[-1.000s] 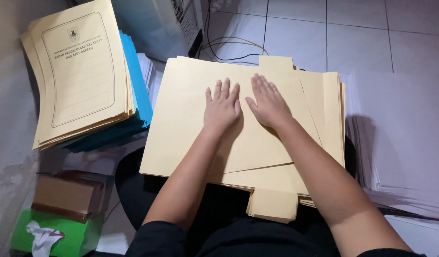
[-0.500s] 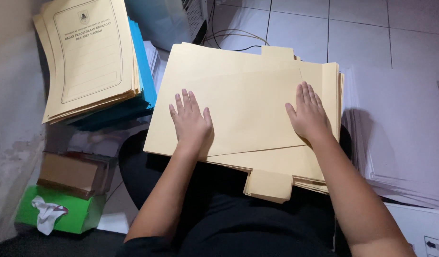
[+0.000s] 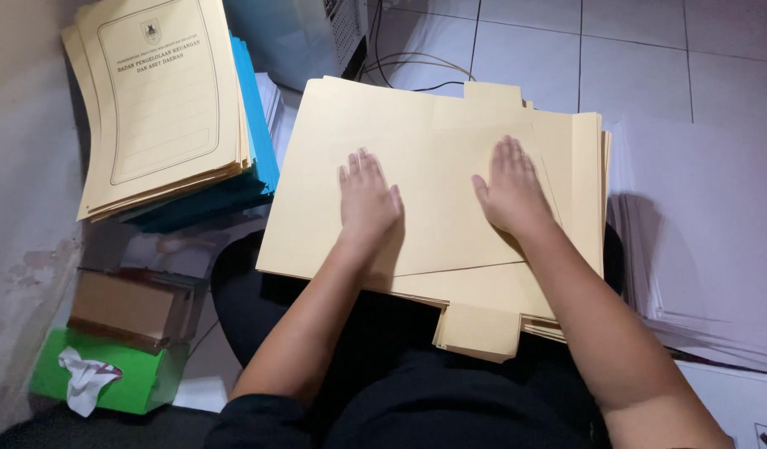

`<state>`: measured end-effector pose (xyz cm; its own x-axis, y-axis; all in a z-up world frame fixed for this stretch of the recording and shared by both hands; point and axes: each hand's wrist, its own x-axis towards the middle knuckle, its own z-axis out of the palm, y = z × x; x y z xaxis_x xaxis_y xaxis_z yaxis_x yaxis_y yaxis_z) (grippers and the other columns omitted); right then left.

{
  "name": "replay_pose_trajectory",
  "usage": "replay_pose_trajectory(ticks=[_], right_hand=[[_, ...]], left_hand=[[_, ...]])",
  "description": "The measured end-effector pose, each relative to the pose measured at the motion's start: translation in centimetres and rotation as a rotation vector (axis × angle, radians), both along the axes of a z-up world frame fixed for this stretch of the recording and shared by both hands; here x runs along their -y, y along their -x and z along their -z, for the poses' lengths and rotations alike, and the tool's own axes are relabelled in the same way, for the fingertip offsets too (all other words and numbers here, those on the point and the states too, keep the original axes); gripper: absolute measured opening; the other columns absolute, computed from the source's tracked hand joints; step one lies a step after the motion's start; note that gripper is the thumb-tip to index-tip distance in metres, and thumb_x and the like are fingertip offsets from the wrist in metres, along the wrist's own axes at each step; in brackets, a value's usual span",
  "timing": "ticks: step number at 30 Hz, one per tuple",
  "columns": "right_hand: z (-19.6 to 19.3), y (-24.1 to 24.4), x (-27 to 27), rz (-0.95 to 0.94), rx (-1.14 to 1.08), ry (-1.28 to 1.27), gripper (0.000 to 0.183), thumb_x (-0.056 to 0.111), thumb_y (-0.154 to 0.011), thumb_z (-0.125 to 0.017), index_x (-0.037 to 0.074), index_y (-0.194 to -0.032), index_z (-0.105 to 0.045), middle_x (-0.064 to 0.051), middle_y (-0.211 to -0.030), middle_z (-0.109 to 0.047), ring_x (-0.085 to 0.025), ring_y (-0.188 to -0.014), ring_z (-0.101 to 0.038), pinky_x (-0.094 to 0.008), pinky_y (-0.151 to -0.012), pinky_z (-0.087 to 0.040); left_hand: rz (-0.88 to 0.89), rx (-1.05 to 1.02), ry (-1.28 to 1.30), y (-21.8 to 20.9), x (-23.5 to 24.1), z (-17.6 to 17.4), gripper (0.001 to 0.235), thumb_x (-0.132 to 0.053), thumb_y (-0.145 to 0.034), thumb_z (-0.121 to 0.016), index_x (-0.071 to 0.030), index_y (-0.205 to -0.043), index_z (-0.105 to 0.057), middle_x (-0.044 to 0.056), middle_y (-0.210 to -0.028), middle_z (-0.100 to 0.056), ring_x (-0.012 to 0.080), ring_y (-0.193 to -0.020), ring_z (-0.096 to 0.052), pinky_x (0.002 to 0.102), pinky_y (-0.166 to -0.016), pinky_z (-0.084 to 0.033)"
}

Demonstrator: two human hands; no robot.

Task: The person sits on the floor and folds large beige file folders in half by hand. They repeatedly pick up a folder, fold it, and smooth it out on their lap.

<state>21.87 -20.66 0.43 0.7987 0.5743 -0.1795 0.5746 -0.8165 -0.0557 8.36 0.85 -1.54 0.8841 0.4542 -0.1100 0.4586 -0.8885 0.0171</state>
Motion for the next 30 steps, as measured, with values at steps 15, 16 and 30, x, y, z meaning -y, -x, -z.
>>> replay_pose_trajectory(ticks=[15, 16, 30], right_hand=[[0.3, -5.0, -4.7, -0.091, -0.085, -0.071, 0.071, 0.052, -0.108, -0.02, 0.011, -0.166, -0.019, -0.008, -0.174, -0.013, -0.023, -0.16, -0.011, -0.04, -0.13, -0.005], [0.4, -5.4, -3.5, -0.042, -0.059, -0.093, 0.073, 0.052, -0.108, -0.022, 0.008, -0.166, -0.02, -0.011, -0.174, -0.013, -0.025, -0.16, -0.011, -0.041, -0.13, -0.007], [-0.8, 8.1, 6.1, 0.125, 0.066, 0.05, 0.082, 0.057, -0.105, -0.023, -0.004, -0.161, -0.022, -0.026, -0.17, -0.017, -0.039, -0.159, -0.012, -0.05, -0.129, -0.009]], left_hand=[[0.05, 0.152, 0.178, -4.3, -3.3, -1.5, 0.065, -0.038, -0.102, -0.027, -0.011, -0.161, -0.034, 0.013, -0.169, -0.027, 0.0316, -0.158, -0.021, 0.058, -0.126, -0.011], [-0.02, 0.154, 0.181, -3.5, -3.8, -2.2, 0.064, -0.036, -0.103, -0.025, -0.007, -0.161, -0.032, 0.016, -0.17, -0.025, 0.0326, -0.158, -0.017, 0.058, -0.126, -0.009], [0.053, 0.062, 0.208, 11.3, 4.8, -3.7, 0.066, -0.044, -0.105, -0.03, -0.013, -0.163, -0.024, 0.03, -0.167, -0.012, 0.0483, -0.155, -0.001, 0.069, -0.118, 0.005]])
